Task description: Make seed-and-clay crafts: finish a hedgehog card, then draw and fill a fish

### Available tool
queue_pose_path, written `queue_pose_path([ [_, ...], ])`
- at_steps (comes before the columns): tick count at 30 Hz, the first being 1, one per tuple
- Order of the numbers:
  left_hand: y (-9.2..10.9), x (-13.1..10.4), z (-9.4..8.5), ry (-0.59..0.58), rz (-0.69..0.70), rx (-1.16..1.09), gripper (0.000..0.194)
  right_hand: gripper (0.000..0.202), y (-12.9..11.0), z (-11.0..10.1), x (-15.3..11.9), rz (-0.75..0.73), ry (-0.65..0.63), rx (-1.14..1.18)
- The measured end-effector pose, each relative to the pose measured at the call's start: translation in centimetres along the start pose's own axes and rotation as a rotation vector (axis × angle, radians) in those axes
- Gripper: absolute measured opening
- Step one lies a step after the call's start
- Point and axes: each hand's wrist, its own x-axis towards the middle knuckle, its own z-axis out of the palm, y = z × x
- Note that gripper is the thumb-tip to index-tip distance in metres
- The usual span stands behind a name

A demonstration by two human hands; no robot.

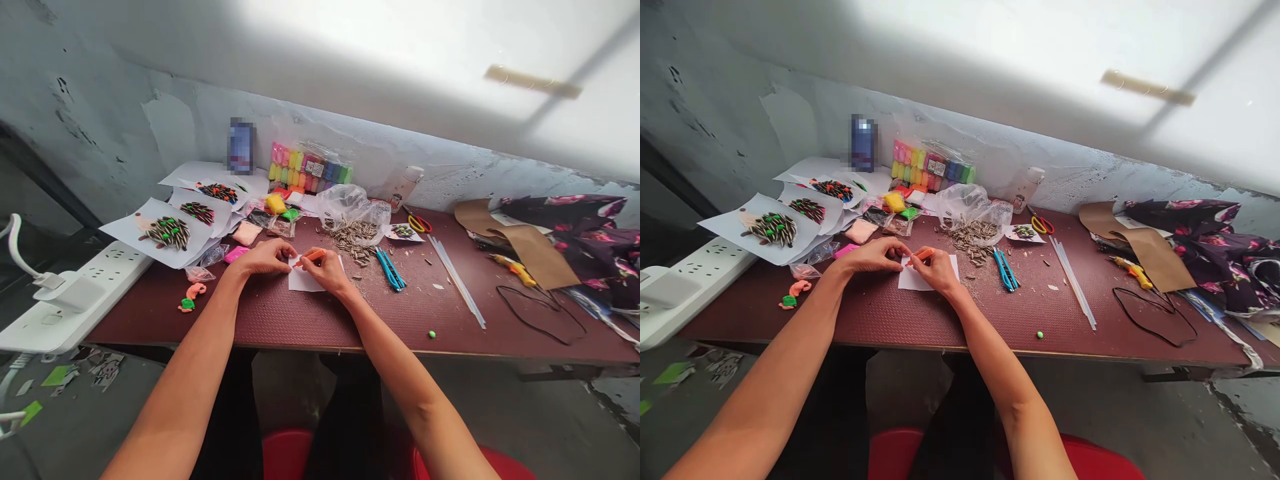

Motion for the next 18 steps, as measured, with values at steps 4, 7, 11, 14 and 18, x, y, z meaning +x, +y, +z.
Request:
queue_pose_path([
  [4, -0.17, 0.04, 0.04, 0.002, -0.005, 0.01, 0.053, 0.023, 0.01, -0.15, -0.07, 0.018, 0.027, 0.019],
  [7, -0.12, 0.05, 0.02, -0.004, -0.003, 0.016, 0.053, 0.024, -0.04, -0.2, -0.05, 0.024, 0.035, 0.024],
  [11, -0.1, 0.1, -0.01, -0.008, 0.005, 0.014, 0.052, 0.024, -0.15, -0.16, 0.09, 0.004, 0.006, 0.017],
  [14, -0.15, 0.1, 0.0, -0.012, 0.009, 0.007, 0.052, 0.025, -0.09, -0.11, 0.16, -0.014, -0.016, 0.023],
  [18, -0.15, 0.06, -0.01, -0.006, 0.004, 0.013, 0.053, 0.024, 0.13, -0.11, 0.15, -0.001, -0.003, 0.048],
])
